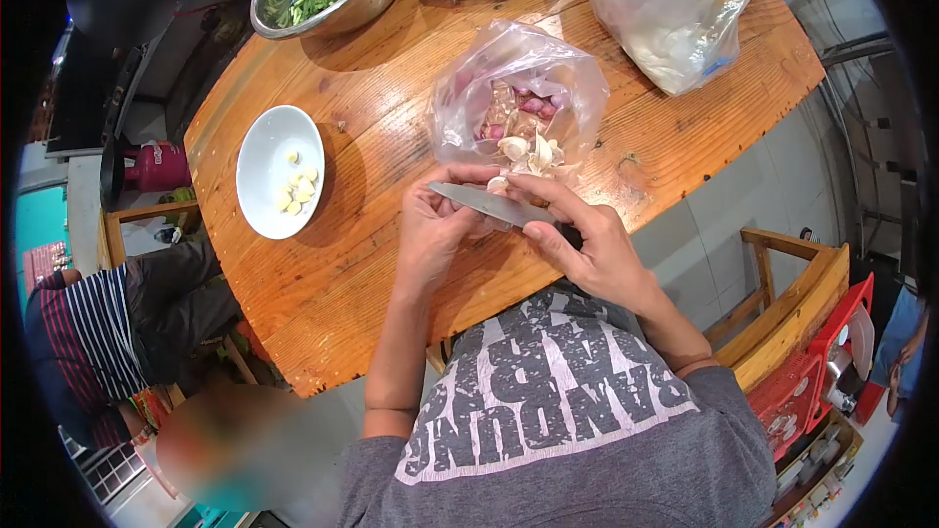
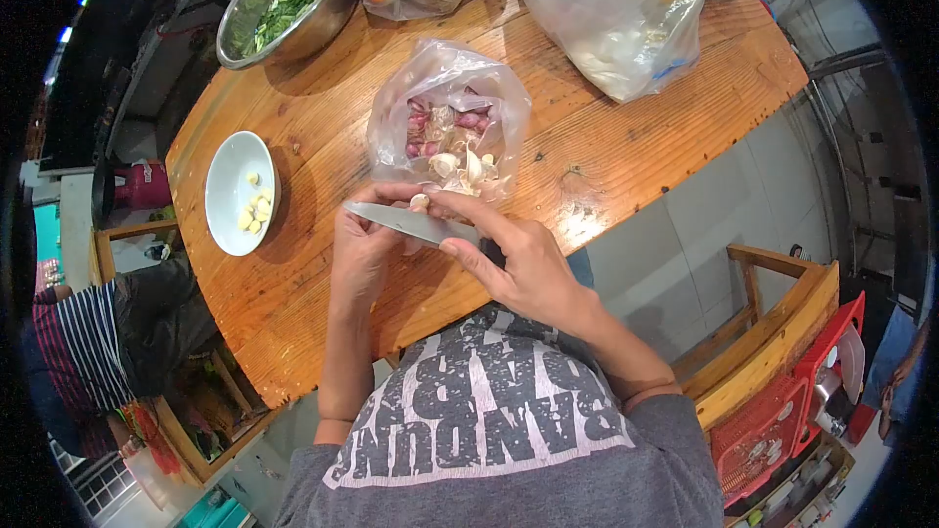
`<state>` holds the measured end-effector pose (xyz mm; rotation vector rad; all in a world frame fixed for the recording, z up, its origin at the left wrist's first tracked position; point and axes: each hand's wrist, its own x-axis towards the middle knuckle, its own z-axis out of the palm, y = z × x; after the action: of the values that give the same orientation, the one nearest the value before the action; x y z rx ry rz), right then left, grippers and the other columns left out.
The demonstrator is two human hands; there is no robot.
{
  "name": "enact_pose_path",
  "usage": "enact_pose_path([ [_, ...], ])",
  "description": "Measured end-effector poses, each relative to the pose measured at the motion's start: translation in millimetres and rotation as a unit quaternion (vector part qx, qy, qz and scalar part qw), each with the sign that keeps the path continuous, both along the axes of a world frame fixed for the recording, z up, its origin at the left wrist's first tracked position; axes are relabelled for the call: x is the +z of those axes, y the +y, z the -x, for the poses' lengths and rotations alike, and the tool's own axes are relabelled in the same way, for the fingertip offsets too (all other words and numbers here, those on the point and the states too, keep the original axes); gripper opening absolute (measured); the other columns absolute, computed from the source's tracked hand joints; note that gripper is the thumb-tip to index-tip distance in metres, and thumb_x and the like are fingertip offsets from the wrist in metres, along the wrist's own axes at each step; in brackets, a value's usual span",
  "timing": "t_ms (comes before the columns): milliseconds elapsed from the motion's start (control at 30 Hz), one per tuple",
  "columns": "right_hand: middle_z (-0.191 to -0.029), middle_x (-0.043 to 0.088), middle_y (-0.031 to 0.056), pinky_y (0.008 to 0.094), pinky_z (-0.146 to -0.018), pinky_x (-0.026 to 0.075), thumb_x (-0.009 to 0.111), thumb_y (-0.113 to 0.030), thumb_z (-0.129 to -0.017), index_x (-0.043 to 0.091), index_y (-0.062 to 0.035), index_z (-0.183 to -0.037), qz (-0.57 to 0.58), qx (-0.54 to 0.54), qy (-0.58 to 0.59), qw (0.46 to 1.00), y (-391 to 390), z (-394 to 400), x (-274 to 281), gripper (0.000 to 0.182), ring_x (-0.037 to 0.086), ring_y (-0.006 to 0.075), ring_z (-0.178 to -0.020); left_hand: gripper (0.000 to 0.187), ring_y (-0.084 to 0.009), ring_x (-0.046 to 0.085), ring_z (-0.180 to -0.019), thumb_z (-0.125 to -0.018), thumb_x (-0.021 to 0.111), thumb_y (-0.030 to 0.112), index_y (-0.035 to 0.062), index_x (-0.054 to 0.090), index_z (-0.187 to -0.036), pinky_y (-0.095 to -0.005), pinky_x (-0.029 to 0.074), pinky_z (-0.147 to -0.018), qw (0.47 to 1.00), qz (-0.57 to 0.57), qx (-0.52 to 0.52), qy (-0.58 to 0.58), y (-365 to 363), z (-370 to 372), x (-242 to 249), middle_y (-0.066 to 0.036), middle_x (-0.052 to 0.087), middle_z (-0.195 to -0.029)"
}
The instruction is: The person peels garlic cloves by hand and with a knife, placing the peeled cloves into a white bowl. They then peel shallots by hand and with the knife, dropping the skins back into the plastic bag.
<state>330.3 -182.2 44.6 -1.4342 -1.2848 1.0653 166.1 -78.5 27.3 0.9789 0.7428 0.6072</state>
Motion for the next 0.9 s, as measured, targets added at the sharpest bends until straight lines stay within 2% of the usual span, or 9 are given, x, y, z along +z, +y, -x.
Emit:
enact_pose_path([
  [300,-0.106,0.065,0.0165,0.0321,-0.075,0.051,0.058,-0.020,-0.090,0.055,-0.0066,-0.124,0.006,-0.018,0.034,0.999,5.8,2.5,-0.3,0.037,0.067,0.0256,-0.090,0.025,-0.0155,0.065,-0.087,-0.083,0.065,0.003,-0.0057,0.057,-0.106,-0.0268,0.055,-0.078,0.997,-0.025,0.037,-0.065,-3.6,0.3,-3.5,-0.012,0.065,-0.098],
  [467,-0.109,0.064,0.0161,0.0324,-0.078,0.050,0.058,-0.019,-0.090,0.055,-0.0064,-0.124,-0.008,-0.013,0.036,0.999,8.3,1.6,-0.2,0.037,0.066,0.0241,-0.094,0.025,-0.0159,0.065,-0.088,-0.083,0.065,0.002,-0.0058,0.057,-0.106,-0.0271,0.054,-0.079,0.997,-0.029,0.045,-0.053,-4.0,0.1,-4.2,-0.013,0.065,-0.100],
  [700,-0.120,0.059,0.0136,0.0319,-0.082,0.050,0.057,-0.019,-0.091,0.055,-0.0028,-0.122,0.007,0.001,0.099,0.995,6.6,0.9,0.5,0.034,0.063,0.0213,-0.098,0.024,-0.0161,0.065,-0.088,-0.083,0.064,0.000,-0.0062,0.058,-0.106,-0.0274,0.055,-0.076,0.996,-0.046,0.032,-0.075,-5.7,1.3,-5.3,-0.012,0.065,-0.099],
  [767,-0.120,0.058,0.0129,0.0314,-0.082,0.050,0.056,-0.019,-0.092,0.054,-0.0012,-0.122,0.010,0.004,0.148,0.989,6.8,2.0,-0.1,0.035,0.062,0.0203,-0.098,0.024,-0.0163,0.065,-0.087,-0.083,0.064,0.000,-0.0063,0.058,-0.106,-0.0275,0.056,-0.075,0.995,-0.046,0.036,-0.076,-6.3,-0.3,-2.1,-0.012,0.065,-0.098],
  [900,-0.116,0.058,0.0126,0.0299,-0.080,0.050,0.055,-0.019,-0.093,0.051,0.0002,-0.122,0.027,0.021,0.158,0.987,8.2,-1.0,4.1,0.035,0.062,0.0181,-0.096,0.023,-0.0167,0.066,-0.086,-0.083,0.063,-0.002,-0.0065,0.058,-0.105,-0.0278,0.056,-0.075,0.995,-0.065,0.042,-0.068,-7.6,-2.9,4.5,-0.012,0.066,-0.096],
])
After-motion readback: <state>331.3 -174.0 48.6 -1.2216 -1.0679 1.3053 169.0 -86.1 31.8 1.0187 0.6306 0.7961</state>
